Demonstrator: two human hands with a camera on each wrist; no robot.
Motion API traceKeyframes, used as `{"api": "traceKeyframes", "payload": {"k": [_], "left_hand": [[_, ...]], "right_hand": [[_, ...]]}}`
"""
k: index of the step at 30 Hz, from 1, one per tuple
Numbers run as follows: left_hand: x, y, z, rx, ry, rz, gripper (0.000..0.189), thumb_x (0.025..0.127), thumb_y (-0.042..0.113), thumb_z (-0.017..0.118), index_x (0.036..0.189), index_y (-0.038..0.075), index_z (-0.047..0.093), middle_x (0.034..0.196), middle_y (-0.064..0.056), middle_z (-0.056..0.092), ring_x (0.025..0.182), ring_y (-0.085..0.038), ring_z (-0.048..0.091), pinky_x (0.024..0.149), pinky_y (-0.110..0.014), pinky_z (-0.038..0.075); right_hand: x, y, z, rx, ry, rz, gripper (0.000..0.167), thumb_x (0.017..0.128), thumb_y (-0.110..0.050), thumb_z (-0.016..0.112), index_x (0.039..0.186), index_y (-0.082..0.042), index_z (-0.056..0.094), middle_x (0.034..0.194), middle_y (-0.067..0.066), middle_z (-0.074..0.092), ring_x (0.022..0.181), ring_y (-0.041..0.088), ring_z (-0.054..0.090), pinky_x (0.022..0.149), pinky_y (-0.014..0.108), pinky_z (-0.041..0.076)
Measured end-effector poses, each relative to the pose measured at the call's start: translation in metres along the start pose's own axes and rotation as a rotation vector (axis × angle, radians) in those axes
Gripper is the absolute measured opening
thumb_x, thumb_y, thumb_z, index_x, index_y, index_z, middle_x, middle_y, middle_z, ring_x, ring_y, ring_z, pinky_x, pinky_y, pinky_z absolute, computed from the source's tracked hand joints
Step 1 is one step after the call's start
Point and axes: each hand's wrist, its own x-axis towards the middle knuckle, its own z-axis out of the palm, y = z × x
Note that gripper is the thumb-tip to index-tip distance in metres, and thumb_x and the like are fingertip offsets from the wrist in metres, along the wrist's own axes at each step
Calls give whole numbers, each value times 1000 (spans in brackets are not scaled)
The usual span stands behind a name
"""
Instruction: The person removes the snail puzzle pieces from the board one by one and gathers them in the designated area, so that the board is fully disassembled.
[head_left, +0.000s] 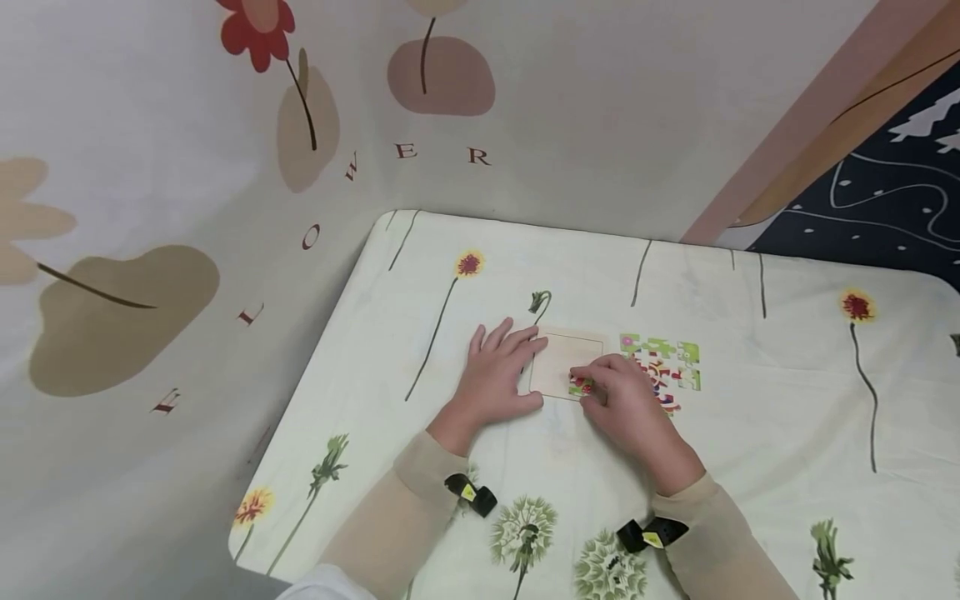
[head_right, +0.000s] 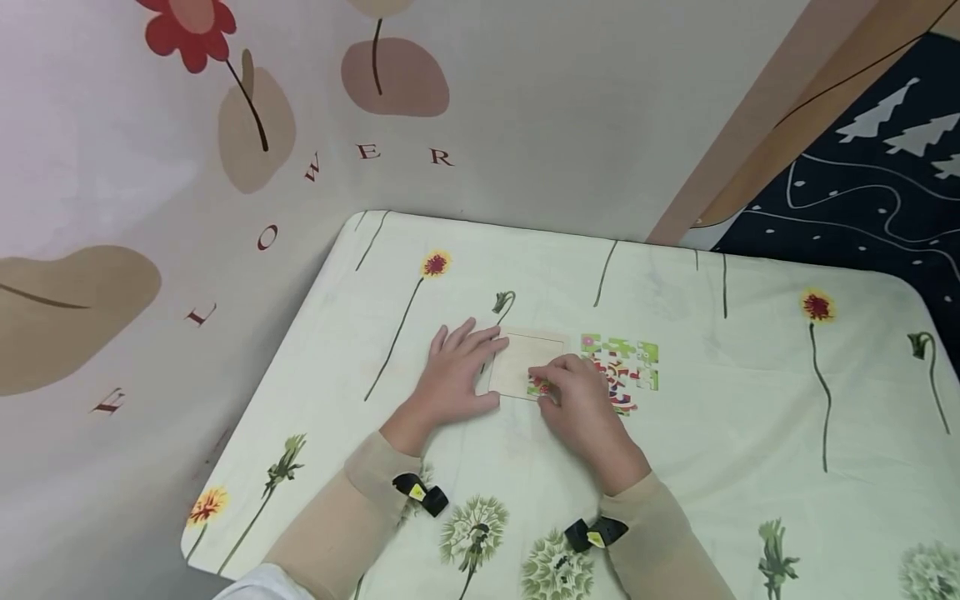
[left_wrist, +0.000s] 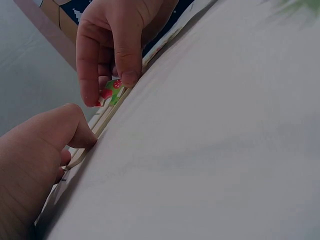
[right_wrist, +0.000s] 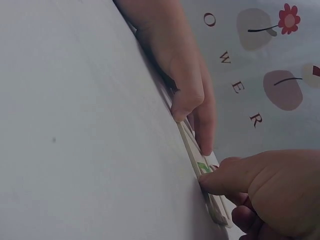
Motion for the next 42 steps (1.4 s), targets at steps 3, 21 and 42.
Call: {"api": "traceKeyframes", "payload": {"k": [3, 21, 42], "left_hand": [[0, 0, 0, 1, -1, -1, 79, 85, 46, 63, 160, 26, 50, 169, 4, 39, 161, -33, 19, 124, -67, 11], [1, 0, 4, -12, 20, -2, 79, 84, 46, 64, 160, 25, 52, 168, 3, 41, 161, -33, 20, 124, -67, 9], [0, -1, 1, -30, 0, -4, 79, 86, 44, 62, 161, 25, 50, 169, 3, 40, 161, -34, 19, 124, -68, 9]], "right_hand": [[-2, 3, 0, -61, 5, -38, 37, 85, 4, 82, 120, -7, 82, 109, 12, 69, 96, 32, 61, 86, 53, 46], [-18, 10, 9, -204, 125, -165, 34, 90, -6, 83, 124, -7, 80, 112, 13, 69, 98, 36, 61, 87, 57, 44], [-32, 27, -7, -115, 204, -94, 35, 92, -2, 81, 126, -10, 79, 121, 11, 70, 108, 39, 59, 86, 58, 36]]}}
